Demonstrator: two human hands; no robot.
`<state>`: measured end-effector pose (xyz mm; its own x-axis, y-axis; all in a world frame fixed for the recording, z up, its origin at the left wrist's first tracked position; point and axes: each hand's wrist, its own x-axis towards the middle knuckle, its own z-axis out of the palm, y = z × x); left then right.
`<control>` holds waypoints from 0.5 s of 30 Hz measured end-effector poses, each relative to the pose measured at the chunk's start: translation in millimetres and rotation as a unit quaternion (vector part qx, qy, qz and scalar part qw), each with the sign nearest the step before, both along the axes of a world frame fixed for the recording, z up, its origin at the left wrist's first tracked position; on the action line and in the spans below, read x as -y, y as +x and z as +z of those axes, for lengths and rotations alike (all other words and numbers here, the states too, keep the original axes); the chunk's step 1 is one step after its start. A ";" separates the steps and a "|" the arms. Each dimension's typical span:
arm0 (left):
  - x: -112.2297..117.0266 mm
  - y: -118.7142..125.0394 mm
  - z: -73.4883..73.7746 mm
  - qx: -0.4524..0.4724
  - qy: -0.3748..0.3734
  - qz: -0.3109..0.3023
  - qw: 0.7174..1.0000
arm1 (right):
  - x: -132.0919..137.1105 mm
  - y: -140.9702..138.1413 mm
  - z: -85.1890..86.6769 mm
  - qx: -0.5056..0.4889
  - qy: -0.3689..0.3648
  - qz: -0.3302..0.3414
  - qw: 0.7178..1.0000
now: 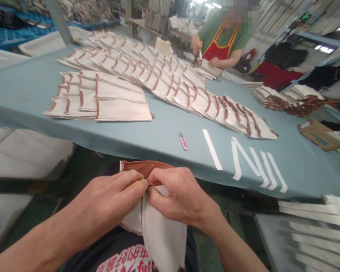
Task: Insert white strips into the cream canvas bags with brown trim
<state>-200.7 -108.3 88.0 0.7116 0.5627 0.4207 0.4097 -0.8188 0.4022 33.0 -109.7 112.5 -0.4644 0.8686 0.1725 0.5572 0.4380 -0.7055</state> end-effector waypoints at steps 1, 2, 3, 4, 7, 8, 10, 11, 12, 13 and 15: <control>-1.2 -1.2 -1.3 -0.009 0.015 -0.011 1.000 | -1.0 -0.6 1.6 -0.007 -0.017 -0.002 1.000; -2.6 -2.3 -2.1 -0.015 0.030 -0.023 0.999 | -2.1 -0.7 3.3 -0.021 -0.045 -0.002 0.999; -3.9 -3.3 -2.3 -0.019 0.043 -0.033 0.998 | -3.2 -0.3 4.6 -0.040 -0.083 -0.002 0.996; -5.1 -4.2 -2.2 -0.018 0.061 -0.043 0.997 | -4.2 0.5 5.5 -0.064 -0.132 0.000 0.989; -6.2 -5.3 -0.4 -0.011 0.109 -0.051 0.993 | -6.6 3.6 2.9 -0.156 -0.306 0.021 0.939; -5.8 -5.0 -0.4 -0.010 0.116 -0.049 0.992 | -6.9 4.3 0.4 -0.190 -0.350 0.027 0.917; -4.6 -3.6 -2.3 -0.009 0.122 -0.045 0.991 | -7.0 4.5 -5.6 -0.243 -0.400 0.026 0.884; -4.0 -2.6 -4.4 -0.005 0.120 -0.044 0.992 | -6.8 4.1 -8.1 -0.257 -0.408 0.018 0.876; -3.3 -1.4 -7.0 0.004 0.115 -0.042 0.992 | -6.5 3.4 -10.0 -0.261 -0.409 0.010 0.874; -2.6 -0.2 -9.7 0.016 0.111 -0.038 0.993 | -6.3 2.7 -10.8 -0.259 -0.407 0.005 0.876; -0.5 2.3 -13.5 0.046 0.088 -0.023 0.995 | -5.7 1.9 -9.0 -0.244 -0.392 0.012 0.887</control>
